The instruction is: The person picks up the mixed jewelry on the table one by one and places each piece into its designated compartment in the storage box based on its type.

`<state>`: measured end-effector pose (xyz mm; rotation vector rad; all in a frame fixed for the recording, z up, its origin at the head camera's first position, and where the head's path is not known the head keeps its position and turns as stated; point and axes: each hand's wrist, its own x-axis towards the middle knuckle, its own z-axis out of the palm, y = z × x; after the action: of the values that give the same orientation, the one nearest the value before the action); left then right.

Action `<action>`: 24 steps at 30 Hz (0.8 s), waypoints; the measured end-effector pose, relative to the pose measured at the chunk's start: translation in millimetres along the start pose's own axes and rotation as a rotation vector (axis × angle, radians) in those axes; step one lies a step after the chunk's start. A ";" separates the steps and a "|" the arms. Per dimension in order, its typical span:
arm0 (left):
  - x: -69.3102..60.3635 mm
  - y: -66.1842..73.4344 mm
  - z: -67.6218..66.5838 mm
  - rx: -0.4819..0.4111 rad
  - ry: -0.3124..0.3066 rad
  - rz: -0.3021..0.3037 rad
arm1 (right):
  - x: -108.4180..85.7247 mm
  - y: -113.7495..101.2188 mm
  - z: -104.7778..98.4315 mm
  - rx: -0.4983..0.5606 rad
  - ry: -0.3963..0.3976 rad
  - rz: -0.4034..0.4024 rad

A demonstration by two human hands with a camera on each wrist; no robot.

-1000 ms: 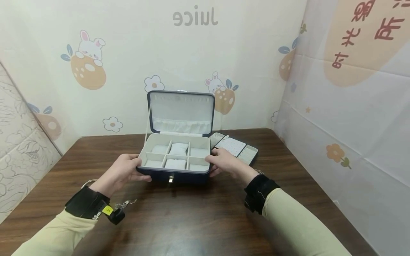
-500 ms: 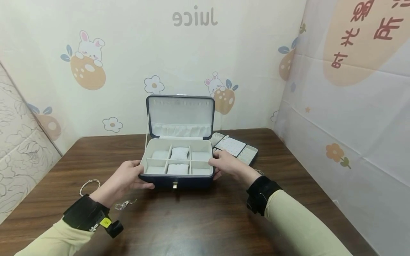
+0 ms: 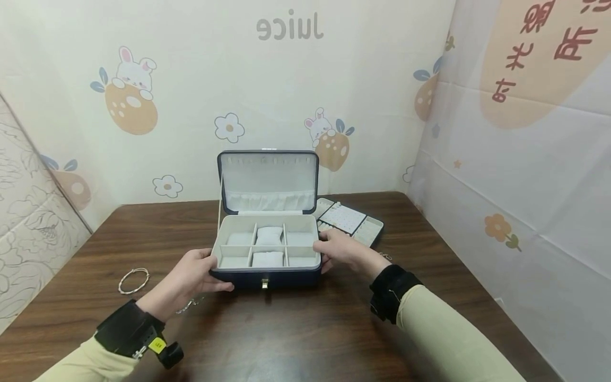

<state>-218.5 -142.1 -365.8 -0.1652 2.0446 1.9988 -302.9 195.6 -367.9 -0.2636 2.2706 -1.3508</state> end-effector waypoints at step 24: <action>-2.9 -13.1 6.8 -0.018 -0.007 -0.014 | 0.1 -0.3 -4.3 -0.159 0.001 0.011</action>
<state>-211.5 -136.2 -377.7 -0.1758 2.0158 2.0071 -305.1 198.7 -365.9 -0.3028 2.3799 -1.1659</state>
